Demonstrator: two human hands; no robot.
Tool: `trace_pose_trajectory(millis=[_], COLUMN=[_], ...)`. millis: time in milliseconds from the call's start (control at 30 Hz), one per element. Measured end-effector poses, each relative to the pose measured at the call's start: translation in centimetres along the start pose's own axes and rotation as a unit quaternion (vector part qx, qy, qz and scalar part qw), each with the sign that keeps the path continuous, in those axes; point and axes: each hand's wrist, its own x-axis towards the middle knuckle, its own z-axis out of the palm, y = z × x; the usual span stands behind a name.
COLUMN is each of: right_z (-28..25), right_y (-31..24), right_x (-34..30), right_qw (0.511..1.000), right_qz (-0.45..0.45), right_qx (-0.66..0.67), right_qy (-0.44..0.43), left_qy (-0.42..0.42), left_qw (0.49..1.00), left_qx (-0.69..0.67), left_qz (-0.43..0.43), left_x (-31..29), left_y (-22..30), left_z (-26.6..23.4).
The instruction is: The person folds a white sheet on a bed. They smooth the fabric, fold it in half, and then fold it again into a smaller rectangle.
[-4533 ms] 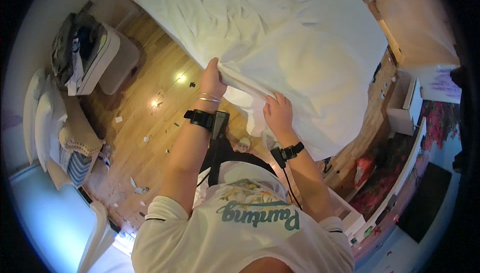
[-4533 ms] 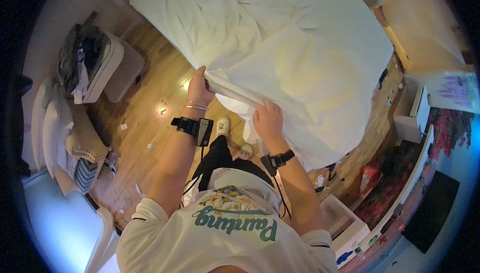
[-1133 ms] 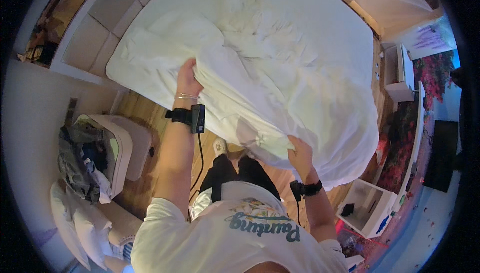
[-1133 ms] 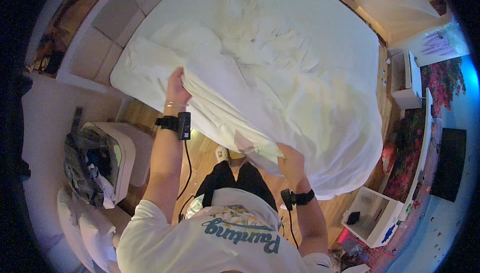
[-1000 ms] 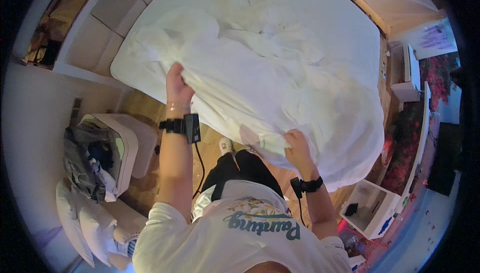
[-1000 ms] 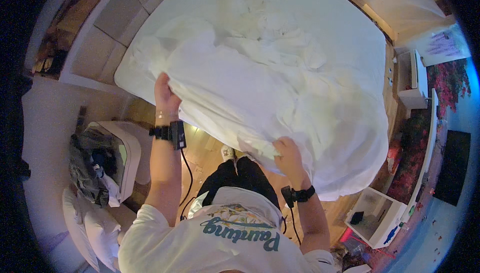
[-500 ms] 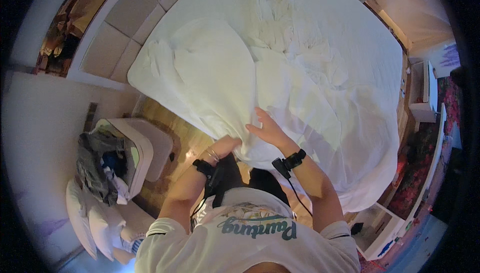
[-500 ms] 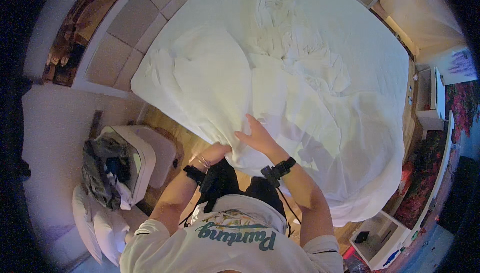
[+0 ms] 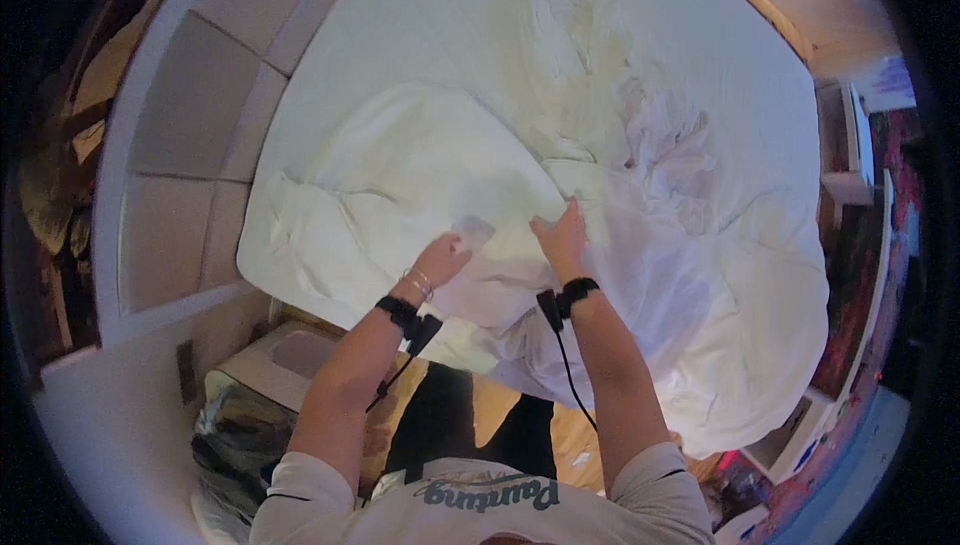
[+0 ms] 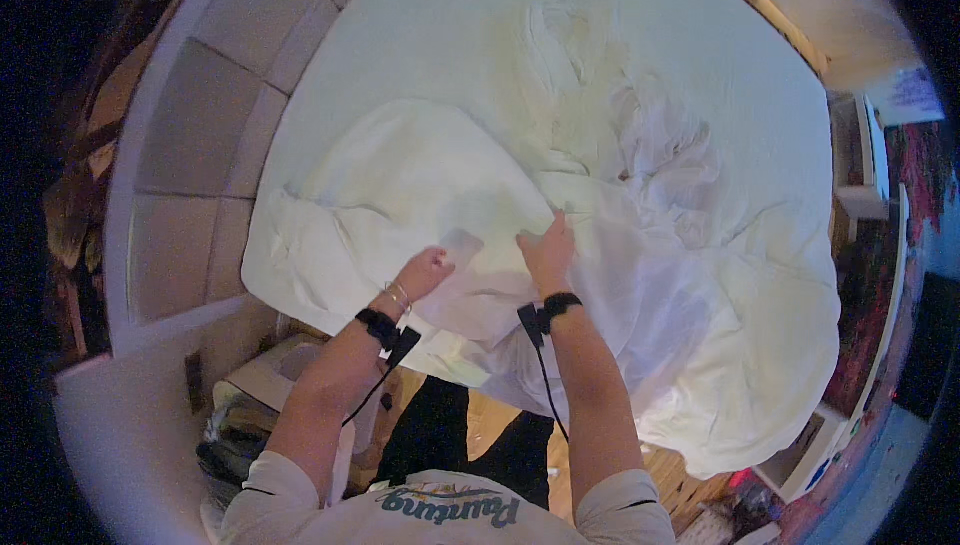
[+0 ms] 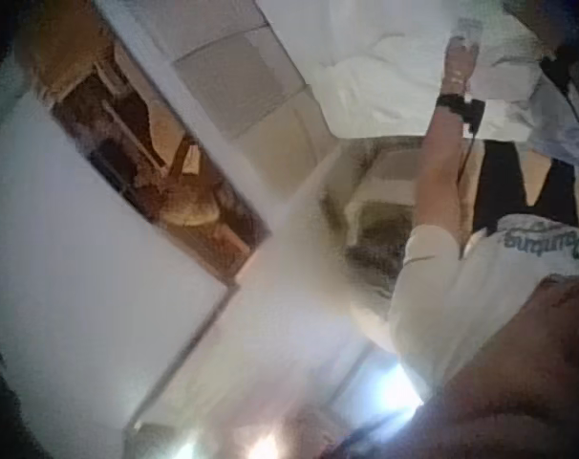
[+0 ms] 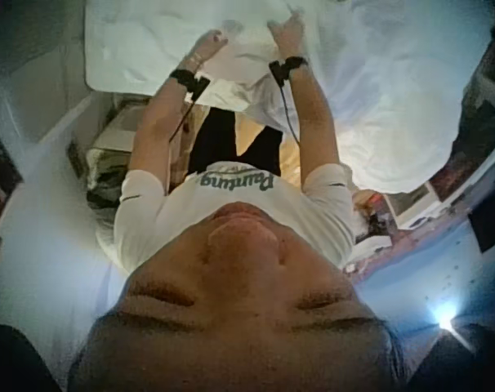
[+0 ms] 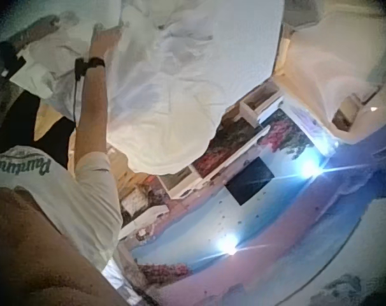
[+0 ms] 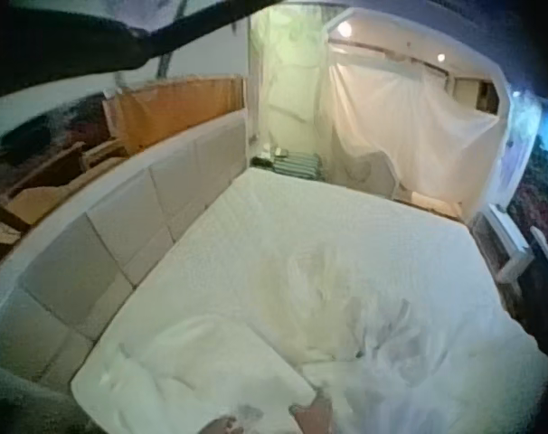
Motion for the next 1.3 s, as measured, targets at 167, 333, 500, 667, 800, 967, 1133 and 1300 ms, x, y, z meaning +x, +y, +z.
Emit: trace_pose_trajectory(millis=[167,333,500,667,800,967,1133,1300], right_z=[4.8,6.3,1.4,-3.3,-0.5,-10.9,-22.3,-21.4], right_y=[-2.4,-1.7,-0.4,0.2,5.7,3.6,-2.3,-0.3], right_x=[-5.5,-15.6,-8.2,-1.1,-3.9,-4.5,-1.3,-4.7], right_qw=[0.945,0.861,0.962,0.960,0.921,0.990,0.927,0.887], right_qz=[-0.147,-0.270,-0.134,0.011,-0.047,-0.035,-0.121,-0.292], right_qx=[-0.008,0.113,0.023,-0.196,-0.157,-0.041,0.186,-0.019], right_qy=[-0.292,-0.415,-0.236,-0.201,-0.354,-0.133,0.302,0.359], left_qy=[0.184,-0.144,-0.184,-0.105,0.123,0.049,0.181,0.467], left_qw=[0.952,0.841,0.941,0.938,0.883,0.895,0.936,0.806], left_qx=[0.120,0.398,0.282,0.330,0.367,0.418,0.253,0.044], left_qz=[0.212,0.336,-0.034,0.011,0.265,0.147,0.162,0.361], left_x=[3.5,1.1,0.6,0.1,2.0,6.2,5.1,0.6], left_y=[4.4,4.3,-2.4,-2.2,1.2,3.2,14.0,19.1], left_z=[-1.9,-3.6,-4.0,-3.5,-3.7,-4.2,-9.4,-15.7])
